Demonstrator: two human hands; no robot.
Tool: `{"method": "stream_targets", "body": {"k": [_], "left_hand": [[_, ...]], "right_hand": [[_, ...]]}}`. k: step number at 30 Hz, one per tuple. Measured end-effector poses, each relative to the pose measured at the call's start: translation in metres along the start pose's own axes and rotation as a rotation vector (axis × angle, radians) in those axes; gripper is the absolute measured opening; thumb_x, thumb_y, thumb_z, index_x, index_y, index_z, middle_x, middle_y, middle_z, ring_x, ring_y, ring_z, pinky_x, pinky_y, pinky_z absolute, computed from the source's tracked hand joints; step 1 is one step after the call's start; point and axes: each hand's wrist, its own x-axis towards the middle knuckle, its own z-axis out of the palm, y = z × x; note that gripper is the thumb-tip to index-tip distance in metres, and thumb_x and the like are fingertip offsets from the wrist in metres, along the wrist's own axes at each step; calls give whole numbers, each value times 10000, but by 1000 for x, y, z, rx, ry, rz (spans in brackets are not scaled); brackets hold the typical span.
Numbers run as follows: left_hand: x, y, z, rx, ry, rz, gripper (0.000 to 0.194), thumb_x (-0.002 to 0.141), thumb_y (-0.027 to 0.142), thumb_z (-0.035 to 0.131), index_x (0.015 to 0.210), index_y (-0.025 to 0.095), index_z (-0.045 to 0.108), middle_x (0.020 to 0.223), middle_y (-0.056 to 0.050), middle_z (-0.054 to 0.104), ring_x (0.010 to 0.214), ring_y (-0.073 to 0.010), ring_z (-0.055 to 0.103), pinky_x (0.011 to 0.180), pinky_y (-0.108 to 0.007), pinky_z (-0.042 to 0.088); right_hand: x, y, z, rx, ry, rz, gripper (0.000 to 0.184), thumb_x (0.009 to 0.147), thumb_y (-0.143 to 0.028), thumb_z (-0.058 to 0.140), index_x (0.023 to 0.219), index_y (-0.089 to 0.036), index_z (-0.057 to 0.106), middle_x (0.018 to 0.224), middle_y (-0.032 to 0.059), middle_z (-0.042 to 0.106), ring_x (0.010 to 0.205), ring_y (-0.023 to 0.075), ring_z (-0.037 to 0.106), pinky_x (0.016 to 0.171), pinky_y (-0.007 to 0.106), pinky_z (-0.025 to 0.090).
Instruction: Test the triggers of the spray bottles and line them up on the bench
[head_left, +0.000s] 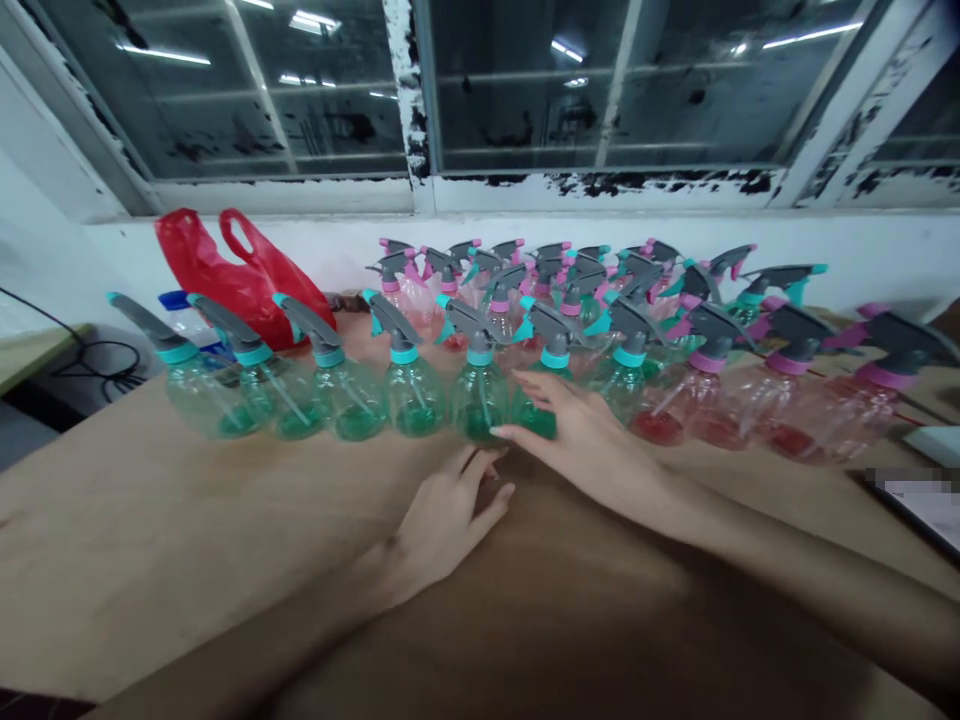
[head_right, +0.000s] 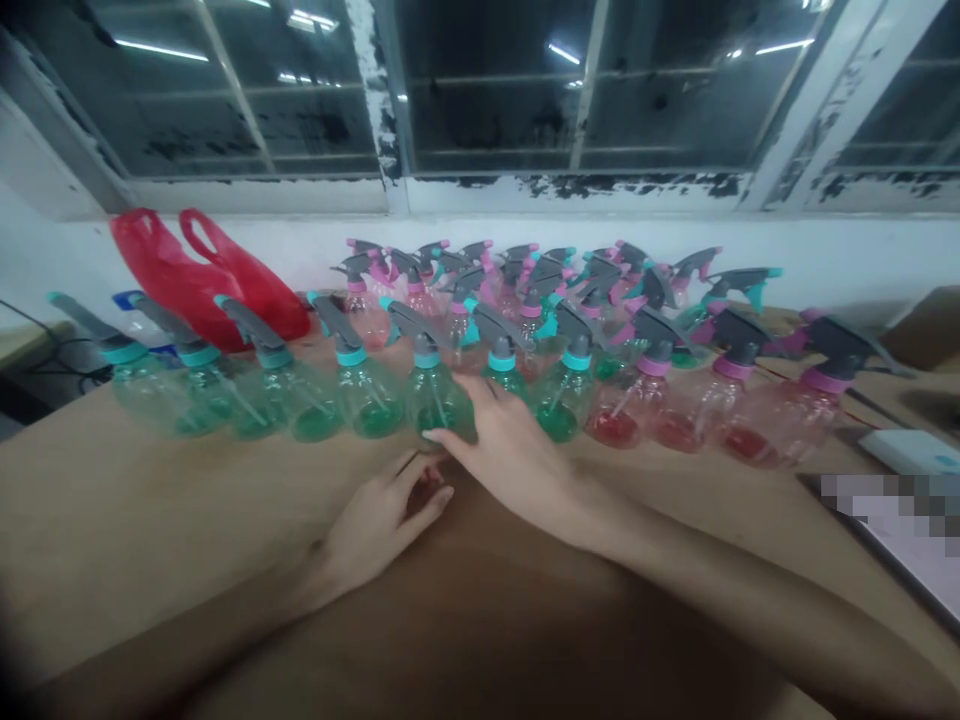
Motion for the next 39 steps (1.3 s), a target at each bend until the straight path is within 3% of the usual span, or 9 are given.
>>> {"method": "stream_targets", "body": {"k": [2,4,8,13,17,21,26,33,39], "left_hand": [[18,13,0,-31,-4,-34,323,958,303,435,1255,178,445,822,-14,657,696,-187,650,628,-282,494],[38,24,0,-41,6,-67,488,943,314,470,1373,152,305,791,-2,655,693,-184,653,603,-258,477],[75,41,-1,0,16,-170,666,943,394,450,1448,91,139,633,17,625,605,-215,649,560,-278,456],[101,48,-6,96,-22,-289,782,883,578,451,1409,34,255,535,-3,591,550,-269,648,556,-328,463],[110,50,-11,180,-40,-343,811,830,652,468,1352,43,354,593,-53,619,670,-332,667,568,-353,466],[106,56,-15,208,-71,-352,787,820,674,463,1294,49,396,578,-54,618,669,-338,671,532,-336,460],[75,67,-11,246,-98,-333,694,809,671,488,1202,102,434,604,-57,633,643,-329,671,505,-321,446],[37,112,13,325,-186,-155,601,811,672,474,1098,144,477,628,-60,656,574,-316,670,482,-341,464],[47,143,41,344,-211,37,754,790,705,486,1180,60,514,744,-155,691,656,-358,686,577,-429,512]], "right_hand": [[-19,3,-17,18,-54,27,395,826,-352,618,1187,-201,565,1151,73,671,1027,248,640,865,403,525],[-35,9,-34,6,-94,31,263,840,-332,599,1086,-241,617,1072,20,708,971,222,664,851,388,524],[-61,30,-57,29,-139,172,209,837,-425,578,993,-297,634,950,-26,741,847,208,700,737,371,549],[-87,57,-73,123,-111,196,204,823,-455,595,940,-292,634,896,5,744,794,207,702,707,367,552],[-96,67,-76,218,-135,242,187,815,-440,613,917,-284,635,864,8,742,748,194,697,651,338,552],[-93,73,-73,279,-142,250,216,807,-462,618,908,-272,632,907,12,734,769,192,689,666,341,551],[-82,78,-72,239,-93,201,412,757,-521,653,1079,-279,566,1130,16,664,1053,224,606,931,445,458],[-72,77,-75,323,-68,4,741,716,-488,709,1332,-259,367,1378,81,490,1246,261,467,1019,474,383],[-76,74,-82,476,81,-14,442,765,-412,676,1165,-281,539,1117,25,650,1011,233,625,877,384,498]]}}
